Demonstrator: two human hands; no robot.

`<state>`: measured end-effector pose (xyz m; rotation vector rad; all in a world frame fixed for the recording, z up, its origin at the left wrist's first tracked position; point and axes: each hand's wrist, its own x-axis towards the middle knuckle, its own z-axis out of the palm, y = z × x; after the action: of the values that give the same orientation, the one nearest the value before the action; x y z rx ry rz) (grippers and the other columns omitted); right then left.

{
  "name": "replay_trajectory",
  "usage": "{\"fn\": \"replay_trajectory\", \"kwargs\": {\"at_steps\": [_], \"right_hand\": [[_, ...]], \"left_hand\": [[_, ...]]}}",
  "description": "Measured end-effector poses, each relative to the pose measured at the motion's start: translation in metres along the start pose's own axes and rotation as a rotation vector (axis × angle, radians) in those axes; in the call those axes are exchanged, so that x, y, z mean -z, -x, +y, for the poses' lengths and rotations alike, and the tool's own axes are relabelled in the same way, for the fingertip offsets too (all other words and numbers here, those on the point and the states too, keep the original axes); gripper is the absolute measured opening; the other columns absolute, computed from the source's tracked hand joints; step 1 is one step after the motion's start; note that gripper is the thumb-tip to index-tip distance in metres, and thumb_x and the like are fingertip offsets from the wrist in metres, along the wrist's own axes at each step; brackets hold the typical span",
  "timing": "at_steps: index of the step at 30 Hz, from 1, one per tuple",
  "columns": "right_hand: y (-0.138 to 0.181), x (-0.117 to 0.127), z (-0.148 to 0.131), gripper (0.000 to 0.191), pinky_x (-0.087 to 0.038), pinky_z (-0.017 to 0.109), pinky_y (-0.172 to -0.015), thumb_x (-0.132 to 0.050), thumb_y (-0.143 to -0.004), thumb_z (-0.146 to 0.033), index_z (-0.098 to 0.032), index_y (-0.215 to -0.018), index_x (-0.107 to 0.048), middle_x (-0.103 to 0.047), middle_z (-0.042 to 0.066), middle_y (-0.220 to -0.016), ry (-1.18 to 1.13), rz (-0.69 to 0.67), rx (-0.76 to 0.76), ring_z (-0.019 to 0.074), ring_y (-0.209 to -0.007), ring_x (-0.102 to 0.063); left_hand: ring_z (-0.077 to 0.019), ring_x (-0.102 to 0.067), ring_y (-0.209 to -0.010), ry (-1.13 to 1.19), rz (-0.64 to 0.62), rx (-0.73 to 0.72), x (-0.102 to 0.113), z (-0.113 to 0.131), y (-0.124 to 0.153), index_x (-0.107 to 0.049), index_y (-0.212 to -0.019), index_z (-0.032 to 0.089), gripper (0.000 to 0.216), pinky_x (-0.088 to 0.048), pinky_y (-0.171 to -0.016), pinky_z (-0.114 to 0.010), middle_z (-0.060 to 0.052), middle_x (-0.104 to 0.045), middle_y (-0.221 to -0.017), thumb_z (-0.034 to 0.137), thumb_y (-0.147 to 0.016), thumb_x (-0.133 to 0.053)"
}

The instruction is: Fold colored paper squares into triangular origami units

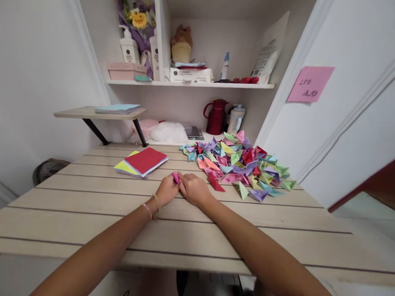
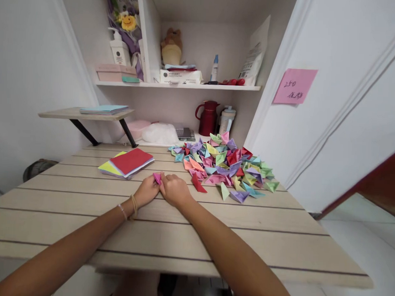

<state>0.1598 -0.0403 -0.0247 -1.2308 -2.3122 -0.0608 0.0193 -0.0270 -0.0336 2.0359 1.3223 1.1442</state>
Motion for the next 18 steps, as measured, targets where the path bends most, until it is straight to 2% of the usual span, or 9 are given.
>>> {"fn": "replay_trajectory", "kwargs": {"at_steps": [4,6,8,11,14,18], "right_hand": [[0.0,-0.007,0.005,0.042,-0.044,0.032,-0.079,-0.036,-0.091,-0.036,-0.013,-0.122,-0.053,-0.066,0.013,-0.091,-0.054,0.022,0.058,0.0226,-0.089,-0.058],[0.0,-0.008,0.007,0.04,-0.044,0.031,-0.08,-0.033,-0.093,-0.033,-0.014,-0.12,-0.054,-0.066,0.011,-0.09,-0.128,0.04,0.051,0.0212,-0.089,-0.058],[-0.001,-0.007,0.009,0.038,-0.045,0.03,-0.081,-0.032,-0.094,-0.031,-0.018,-0.124,-0.052,-0.065,0.009,-0.097,-0.237,0.063,0.039,0.019,-0.092,-0.059],[-0.002,-0.004,0.011,0.039,-0.046,0.029,-0.084,-0.033,-0.094,-0.032,-0.026,-0.13,-0.045,-0.062,0.006,-0.112,-0.352,0.08,0.035,0.0172,-0.101,-0.057],[-0.002,-0.002,0.012,0.038,-0.047,0.029,-0.084,-0.033,-0.094,-0.032,-0.03,-0.129,-0.047,-0.063,0.004,-0.112,-0.422,0.069,0.01,0.0164,-0.1,-0.059],[-0.004,-0.001,0.012,0.037,-0.047,0.03,-0.086,-0.034,-0.094,-0.031,-0.027,-0.127,-0.05,-0.064,0.005,-0.112,-0.527,0.088,-0.014,0.0169,-0.1,-0.06]], "left_hand": [[-0.02,-0.058,-0.098,0.12,-0.09,-0.002,0.002,-0.002,0.004,-0.055,-0.107,0.016,0.033,-0.041,-0.092,-0.035,-0.008,-0.064,-0.105,0.013,-0.076,-0.043],[-0.0205,-0.054,-0.108,0.146,-0.105,0.013,0.001,-0.001,0.004,-0.051,-0.115,0.016,0.036,-0.037,-0.098,-0.036,-0.011,-0.06,-0.116,0.016,-0.08,-0.041],[-0.0217,-0.048,-0.119,0.142,-0.109,0.032,-0.001,-0.001,0.004,-0.047,-0.122,0.015,0.04,-0.032,-0.103,-0.037,-0.013,-0.054,-0.126,0.021,-0.082,-0.04],[-0.0243,-0.038,-0.128,0.141,-0.157,0.071,-0.005,-0.001,0.004,-0.046,-0.125,0.016,0.047,-0.025,-0.108,-0.039,-0.012,-0.049,-0.132,0.025,-0.079,-0.048],[-0.0253,-0.034,-0.13,0.214,-0.205,0.133,-0.006,-0.001,0.004,-0.043,-0.129,0.015,0.055,-0.024,-0.108,-0.039,-0.012,-0.044,-0.137,0.023,-0.075,-0.05],[-0.0245,-0.043,-0.123,0.333,-0.236,0.185,-0.003,0.0,0.003,-0.039,-0.133,0.018,0.053,-0.033,-0.103,-0.038,-0.008,-0.054,-0.127,0.027,-0.08,-0.043]]}}
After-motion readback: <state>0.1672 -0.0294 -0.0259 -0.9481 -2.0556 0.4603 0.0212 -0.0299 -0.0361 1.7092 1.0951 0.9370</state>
